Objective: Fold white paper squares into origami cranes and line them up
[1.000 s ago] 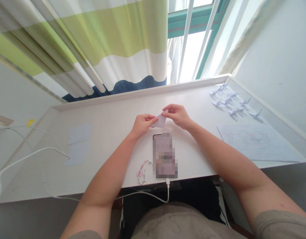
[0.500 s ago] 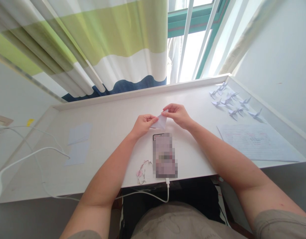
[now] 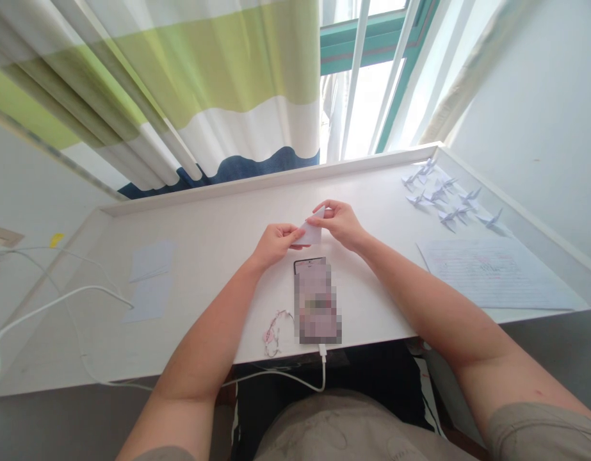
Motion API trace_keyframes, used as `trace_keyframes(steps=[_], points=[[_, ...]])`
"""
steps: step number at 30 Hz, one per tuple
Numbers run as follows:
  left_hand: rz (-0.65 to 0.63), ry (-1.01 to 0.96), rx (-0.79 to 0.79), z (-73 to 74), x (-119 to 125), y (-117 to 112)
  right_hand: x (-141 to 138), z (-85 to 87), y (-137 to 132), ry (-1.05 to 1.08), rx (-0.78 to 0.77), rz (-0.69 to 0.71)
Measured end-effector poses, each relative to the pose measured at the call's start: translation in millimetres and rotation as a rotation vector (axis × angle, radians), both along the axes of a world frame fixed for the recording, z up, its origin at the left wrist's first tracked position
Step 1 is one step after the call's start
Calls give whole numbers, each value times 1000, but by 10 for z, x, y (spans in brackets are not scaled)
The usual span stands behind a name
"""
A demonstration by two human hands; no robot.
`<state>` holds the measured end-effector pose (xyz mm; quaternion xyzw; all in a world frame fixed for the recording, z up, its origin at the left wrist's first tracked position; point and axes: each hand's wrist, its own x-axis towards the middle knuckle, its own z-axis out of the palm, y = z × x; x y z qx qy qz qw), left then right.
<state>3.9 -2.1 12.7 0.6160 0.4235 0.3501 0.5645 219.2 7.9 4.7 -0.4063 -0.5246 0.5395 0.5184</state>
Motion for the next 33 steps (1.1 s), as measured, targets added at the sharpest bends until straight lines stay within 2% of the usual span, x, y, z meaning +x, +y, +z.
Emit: trace_keyframes(steps=[14,20,26,33], points=[[-50,-44,-25,13,-4,-10,-29,46,1,10,25,-21],[-27,-20,2,-21,-11,9,2,19,14,-20,30,11],[-107,-50,-34,12,-38,11,28,-16,17,-44,21,17],[-130,-75,-44,8,-44,11,9,-23,16,-9,13,6]])
